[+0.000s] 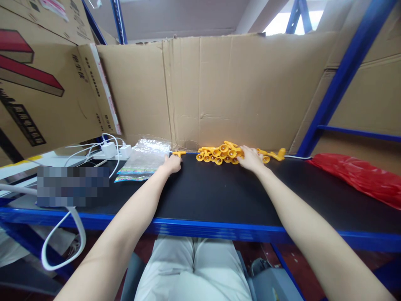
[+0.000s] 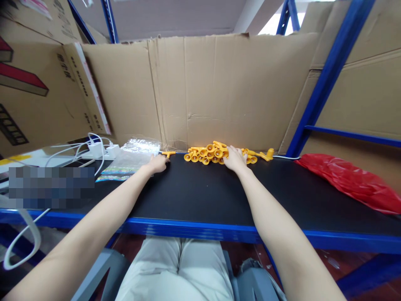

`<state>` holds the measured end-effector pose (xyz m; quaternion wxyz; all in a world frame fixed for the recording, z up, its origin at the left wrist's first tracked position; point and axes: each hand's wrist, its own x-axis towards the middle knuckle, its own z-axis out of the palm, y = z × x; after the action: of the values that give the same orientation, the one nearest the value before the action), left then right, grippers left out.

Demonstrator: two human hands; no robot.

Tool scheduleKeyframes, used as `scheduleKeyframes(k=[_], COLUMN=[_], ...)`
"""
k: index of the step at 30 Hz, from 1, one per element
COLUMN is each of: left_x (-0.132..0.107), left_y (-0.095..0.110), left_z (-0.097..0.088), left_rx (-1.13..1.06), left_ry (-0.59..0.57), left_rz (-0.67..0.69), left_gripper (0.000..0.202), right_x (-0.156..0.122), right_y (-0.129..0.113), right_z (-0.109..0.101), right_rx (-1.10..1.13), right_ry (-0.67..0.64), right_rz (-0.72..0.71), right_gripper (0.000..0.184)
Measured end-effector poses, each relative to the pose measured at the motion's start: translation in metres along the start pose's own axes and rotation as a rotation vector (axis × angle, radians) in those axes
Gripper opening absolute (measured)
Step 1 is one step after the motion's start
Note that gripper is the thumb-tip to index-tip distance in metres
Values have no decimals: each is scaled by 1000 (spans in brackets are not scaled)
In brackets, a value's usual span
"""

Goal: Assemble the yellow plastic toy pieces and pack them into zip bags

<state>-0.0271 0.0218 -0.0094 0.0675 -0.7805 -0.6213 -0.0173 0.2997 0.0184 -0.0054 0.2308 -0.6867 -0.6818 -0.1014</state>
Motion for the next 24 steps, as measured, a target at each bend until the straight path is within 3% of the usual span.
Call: scheduleKeyframes(k=[11, 16, 21, 24], left_x=[-20, -17, -9, -6], left_y=[54, 48, 38, 37], left_z=[-19, -10, 5, 7], left_rx=[-198, -164, -128, -129], left_ry=[50, 178, -17, -41], left_rz=[271, 230, 153, 197], left_gripper=[36, 36, 47, 47], right_x=[5, 5, 6, 11], right_y=[2, 3, 3, 7], right_z=[7, 11, 11, 2], right_rx=[-46, -32, 14, 102], right_ry=[-151, -171, -136, 22], right_rz=[-24, -41, -41, 1], right_gripper=[61, 63, 59, 53])
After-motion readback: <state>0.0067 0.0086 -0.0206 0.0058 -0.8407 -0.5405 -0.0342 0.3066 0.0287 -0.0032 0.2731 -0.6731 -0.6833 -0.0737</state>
